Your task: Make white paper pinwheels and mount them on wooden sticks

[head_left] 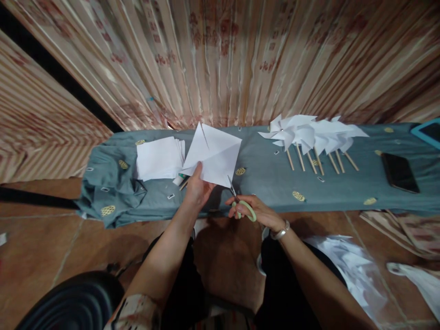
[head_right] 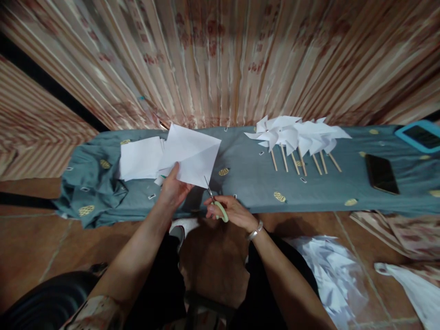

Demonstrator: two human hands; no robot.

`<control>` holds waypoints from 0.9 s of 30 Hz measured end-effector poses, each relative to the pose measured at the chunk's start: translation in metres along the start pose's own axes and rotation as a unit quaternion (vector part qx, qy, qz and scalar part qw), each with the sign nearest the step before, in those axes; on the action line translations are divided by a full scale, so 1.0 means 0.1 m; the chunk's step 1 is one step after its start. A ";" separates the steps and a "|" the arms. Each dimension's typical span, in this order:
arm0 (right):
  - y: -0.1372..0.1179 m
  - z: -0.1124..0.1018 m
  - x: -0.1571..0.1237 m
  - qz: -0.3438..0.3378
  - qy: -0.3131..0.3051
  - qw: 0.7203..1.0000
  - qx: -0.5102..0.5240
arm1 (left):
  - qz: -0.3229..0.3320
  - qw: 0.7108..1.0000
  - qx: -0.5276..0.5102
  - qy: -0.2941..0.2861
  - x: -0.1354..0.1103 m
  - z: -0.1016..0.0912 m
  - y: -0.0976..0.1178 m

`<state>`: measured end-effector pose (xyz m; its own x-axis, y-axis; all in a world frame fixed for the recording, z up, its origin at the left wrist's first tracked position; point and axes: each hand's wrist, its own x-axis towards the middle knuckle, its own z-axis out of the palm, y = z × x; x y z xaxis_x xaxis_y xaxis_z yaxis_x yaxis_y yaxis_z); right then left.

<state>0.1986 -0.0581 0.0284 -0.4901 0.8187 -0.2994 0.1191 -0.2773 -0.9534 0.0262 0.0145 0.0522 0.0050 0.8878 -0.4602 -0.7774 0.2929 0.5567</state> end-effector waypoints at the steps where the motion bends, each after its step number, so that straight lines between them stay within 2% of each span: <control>1: 0.00 0.00 0.00 0.000 0.002 1.000 -0.001 | 0.000 1.000 0.003 -0.004 0.00 0.00 0.00; 27: -0.01 0.01 0.00 0.002 0.007 1.000 0.006 | -0.005 1.000 0.012 0.017 -0.04 0.05 0.00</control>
<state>0.1974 -0.0579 0.0293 -0.4776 0.8246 -0.3033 0.1097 -0.2865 -0.9518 0.0295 0.0126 0.0570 -0.0091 0.8725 -0.4885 -0.7622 0.3102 0.5682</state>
